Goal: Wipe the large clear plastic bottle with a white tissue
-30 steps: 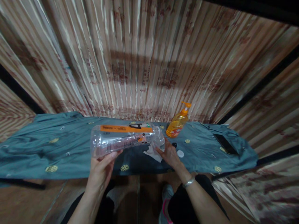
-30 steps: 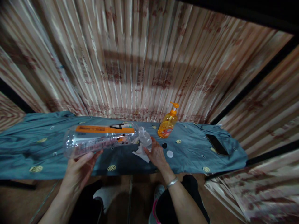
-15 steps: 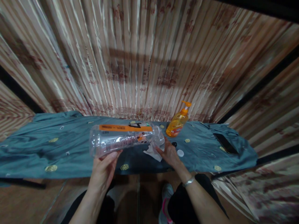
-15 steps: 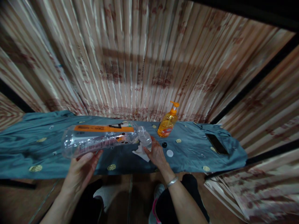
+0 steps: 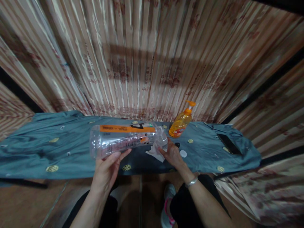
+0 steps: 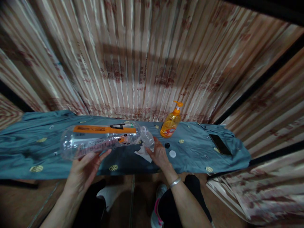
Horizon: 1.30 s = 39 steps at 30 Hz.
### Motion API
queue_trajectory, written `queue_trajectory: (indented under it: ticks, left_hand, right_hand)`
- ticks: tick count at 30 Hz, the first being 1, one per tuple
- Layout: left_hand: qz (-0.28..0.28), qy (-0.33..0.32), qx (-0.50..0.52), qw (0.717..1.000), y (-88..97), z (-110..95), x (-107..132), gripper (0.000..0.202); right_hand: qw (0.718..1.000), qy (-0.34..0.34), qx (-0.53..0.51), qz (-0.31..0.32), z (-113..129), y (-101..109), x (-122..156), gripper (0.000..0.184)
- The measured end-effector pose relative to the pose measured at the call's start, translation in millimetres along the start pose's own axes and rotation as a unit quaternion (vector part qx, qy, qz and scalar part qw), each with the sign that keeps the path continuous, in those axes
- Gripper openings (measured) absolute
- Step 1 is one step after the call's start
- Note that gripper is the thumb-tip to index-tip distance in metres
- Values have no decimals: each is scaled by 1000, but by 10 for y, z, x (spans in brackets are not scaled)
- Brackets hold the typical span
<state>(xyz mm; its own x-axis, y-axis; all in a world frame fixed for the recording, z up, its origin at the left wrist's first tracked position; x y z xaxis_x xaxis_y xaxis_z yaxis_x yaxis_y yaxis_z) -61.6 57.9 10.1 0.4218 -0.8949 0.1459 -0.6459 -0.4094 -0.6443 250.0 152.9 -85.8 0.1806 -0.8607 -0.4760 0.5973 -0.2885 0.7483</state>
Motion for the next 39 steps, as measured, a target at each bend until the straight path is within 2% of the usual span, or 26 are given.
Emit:
queue_trajectory:
  ticks: [9, 17, 25, 30, 39]
  left_hand:
    - [12, -15, -5, 1000, -17, -41, 11, 70]
    - [21, -21, -3, 1000, 5, -26, -2, 72]
    - [-3, 2, 16, 1000, -11, -12, 14, 79]
    - [-2, -7, 11, 1000, -43, -44, 27, 85]
    - [37, -39, -15, 998, 70, 31, -36, 83]
  right_hand:
    - [999, -27, -30, 10, -34, -11, 6, 65]
    - [999, -22, -25, 3, -62, -23, 18, 71]
    - [999, -26, -32, 6, -65, -46, 28, 64]
    - [999, -16, -34, 4, -65, -43, 38, 67]
    - [999, -31, -30, 3, -12, 14, 16, 67]
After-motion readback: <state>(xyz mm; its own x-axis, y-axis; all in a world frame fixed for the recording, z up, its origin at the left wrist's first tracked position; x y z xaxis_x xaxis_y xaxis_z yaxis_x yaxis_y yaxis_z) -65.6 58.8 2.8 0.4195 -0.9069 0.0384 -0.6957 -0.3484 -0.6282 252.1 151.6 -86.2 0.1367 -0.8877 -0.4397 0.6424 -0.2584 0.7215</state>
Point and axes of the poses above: each hand's wrist, its own x-axis away from the middle knuckle, its own y-axis out of the back of the hand, z = x × y, the point moved 9 cm from there along -x, towards the middle knuckle, and after that the axes turned 3 degrees about y, right-handed, at the moved point
